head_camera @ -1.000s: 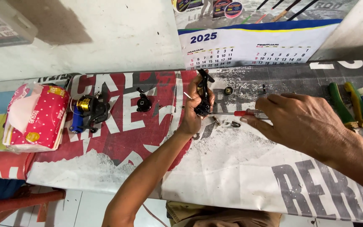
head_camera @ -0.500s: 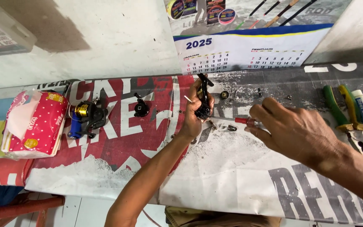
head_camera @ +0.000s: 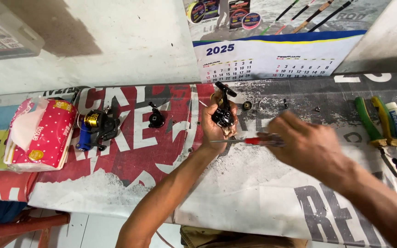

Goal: Disassembling and inspecting the internal components of a fishing reel using a screwdriver.

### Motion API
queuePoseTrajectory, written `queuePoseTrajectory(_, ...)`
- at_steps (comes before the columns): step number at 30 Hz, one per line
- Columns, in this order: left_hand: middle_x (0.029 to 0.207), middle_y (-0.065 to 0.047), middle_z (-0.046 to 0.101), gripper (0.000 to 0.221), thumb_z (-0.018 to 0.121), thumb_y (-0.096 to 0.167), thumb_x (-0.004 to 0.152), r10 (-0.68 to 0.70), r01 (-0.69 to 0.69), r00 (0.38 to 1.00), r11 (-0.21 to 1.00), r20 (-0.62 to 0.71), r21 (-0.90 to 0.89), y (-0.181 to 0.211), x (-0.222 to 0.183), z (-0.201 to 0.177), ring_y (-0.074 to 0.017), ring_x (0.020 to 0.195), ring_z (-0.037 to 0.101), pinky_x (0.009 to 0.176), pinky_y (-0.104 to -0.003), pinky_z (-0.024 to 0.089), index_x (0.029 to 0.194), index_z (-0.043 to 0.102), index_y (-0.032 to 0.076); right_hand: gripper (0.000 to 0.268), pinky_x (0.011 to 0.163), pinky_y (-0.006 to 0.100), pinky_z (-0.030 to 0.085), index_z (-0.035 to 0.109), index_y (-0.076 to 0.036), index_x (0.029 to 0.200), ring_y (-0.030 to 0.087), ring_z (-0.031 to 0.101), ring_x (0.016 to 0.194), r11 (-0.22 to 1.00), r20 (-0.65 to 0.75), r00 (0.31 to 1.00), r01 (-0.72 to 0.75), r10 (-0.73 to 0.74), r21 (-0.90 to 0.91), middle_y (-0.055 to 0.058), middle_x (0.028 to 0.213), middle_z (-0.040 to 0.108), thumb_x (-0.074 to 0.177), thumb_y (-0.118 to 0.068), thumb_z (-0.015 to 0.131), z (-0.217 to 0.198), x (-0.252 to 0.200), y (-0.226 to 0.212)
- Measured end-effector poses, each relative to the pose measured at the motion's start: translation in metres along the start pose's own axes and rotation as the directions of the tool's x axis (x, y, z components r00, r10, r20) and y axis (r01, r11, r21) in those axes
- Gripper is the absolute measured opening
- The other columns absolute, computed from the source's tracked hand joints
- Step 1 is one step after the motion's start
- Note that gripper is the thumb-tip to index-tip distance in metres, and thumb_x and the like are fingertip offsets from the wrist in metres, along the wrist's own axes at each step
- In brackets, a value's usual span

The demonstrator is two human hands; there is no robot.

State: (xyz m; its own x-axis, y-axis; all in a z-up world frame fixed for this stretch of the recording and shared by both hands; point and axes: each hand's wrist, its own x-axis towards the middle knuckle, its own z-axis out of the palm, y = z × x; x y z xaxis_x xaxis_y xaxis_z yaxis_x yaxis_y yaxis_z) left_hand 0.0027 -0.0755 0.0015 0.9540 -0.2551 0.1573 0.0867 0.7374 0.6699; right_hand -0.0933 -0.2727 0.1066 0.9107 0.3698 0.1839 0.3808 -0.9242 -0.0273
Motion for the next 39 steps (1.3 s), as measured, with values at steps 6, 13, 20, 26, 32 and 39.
queuePoseTrajectory(6, 0.084, -0.021, 0.057, 0.043, 0.044, 0.04, 0.097, 0.007, 0.033, 0.991, 0.956, 0.136, -0.291, -0.048, 0.028, -0.047, -0.0265, 0.047, 0.06, 0.027, -0.029, 0.046, 0.137, 0.046, 0.022, 0.036, 0.061, 0.036, 0.064, 0.071, -0.023, 0.113, 0.024, 0.078, 0.071, 0.967, -0.472, 0.851, 0.254, -0.229, -0.013, 0.004, 0.09, 0.077, 0.081, -0.033, 0.081, 0.04, 0.018, -0.014)
queuePoseTrajectory(13, 0.084, -0.014, 0.055, 0.062, 0.041, 0.032, 0.094, 0.218, -0.213, 0.957, 0.976, 0.193, -0.045, -0.029, 0.017, -0.02, -0.0172, 0.07, 0.058, 0.049, -0.023, 0.052, 0.152, 0.032, 0.012, 0.031, 0.066, 0.031, 0.061, 0.076, -0.019, 0.111, 0.018, 0.075, 0.071, 0.954, -0.556, 0.781, 0.289, -0.285, -0.083, 0.003, 0.102, 0.079, 0.08, -0.016, 0.078, 0.051, 0.024, -0.02)
queuePoseTrajectory(20, 0.083, -0.014, 0.053, 0.063, 0.041, 0.03, 0.095, 0.264, -0.269, 0.935, 0.963, 0.235, -0.011, -0.033, 0.017, -0.02, -0.0168, 0.075, 0.055, 0.058, -0.023, 0.054, 0.155, 0.027, 0.014, 0.029, 0.065, 0.033, 0.062, 0.076, -0.017, 0.11, 0.021, 0.075, 0.07, 0.932, -0.578, 0.747, 0.356, -0.328, -0.068, 0.005, 0.096, 0.079, 0.081, -0.018, 0.079, 0.058, 0.026, -0.018)
queuePoseTrajectory(26, 0.082, -0.014, 0.056, 0.062, 0.045, 0.032, 0.095, 0.279, -0.295, 0.947, 0.951, 0.161, 0.089, -0.04, 0.013, -0.021, -0.0141, 0.068, 0.053, 0.054, -0.022, 0.052, 0.152, 0.028, 0.016, 0.022, 0.064, 0.032, 0.062, 0.077, -0.016, 0.106, 0.021, 0.075, 0.068, 0.935, -0.564, 0.756, 0.343, -0.332, -0.09, 0.006, 0.089, 0.078, 0.085, -0.018, 0.078, 0.071, 0.029, -0.01)
queuePoseTrajectory(32, 0.088, -0.02, 0.061, 0.049, 0.049, 0.03, 0.098, 0.218, -0.221, 0.975, 0.973, 0.048, 0.071, -0.07, 0.022, -0.056, -0.022, 0.068, 0.058, 0.055, -0.027, 0.05, 0.143, 0.038, 0.014, 0.019, 0.058, 0.034, 0.059, 0.075, -0.012, 0.103, 0.023, 0.072, 0.064, 0.936, -0.615, 0.737, 0.352, -0.28, -0.004, 0.006, 0.087, 0.074, 0.09, -0.026, 0.078, 0.065, 0.04, -0.005)
queuePoseTrajectory(39, 0.085, -0.012, 0.061, 0.039, 0.048, 0.026, 0.1, 0.185, -0.181, 0.982, 0.98, -0.037, 0.088, -0.064, 0.018, -0.03, -0.0146, 0.065, 0.058, 0.055, -0.023, 0.051, 0.135, 0.038, 0.013, 0.017, 0.056, 0.032, 0.058, 0.073, -0.012, 0.101, 0.02, 0.068, 0.06, 0.939, -0.642, 0.706, 0.337, -0.299, -0.066, 0.004, 0.086, 0.068, 0.095, -0.029, 0.075, 0.086, 0.043, 0.007)
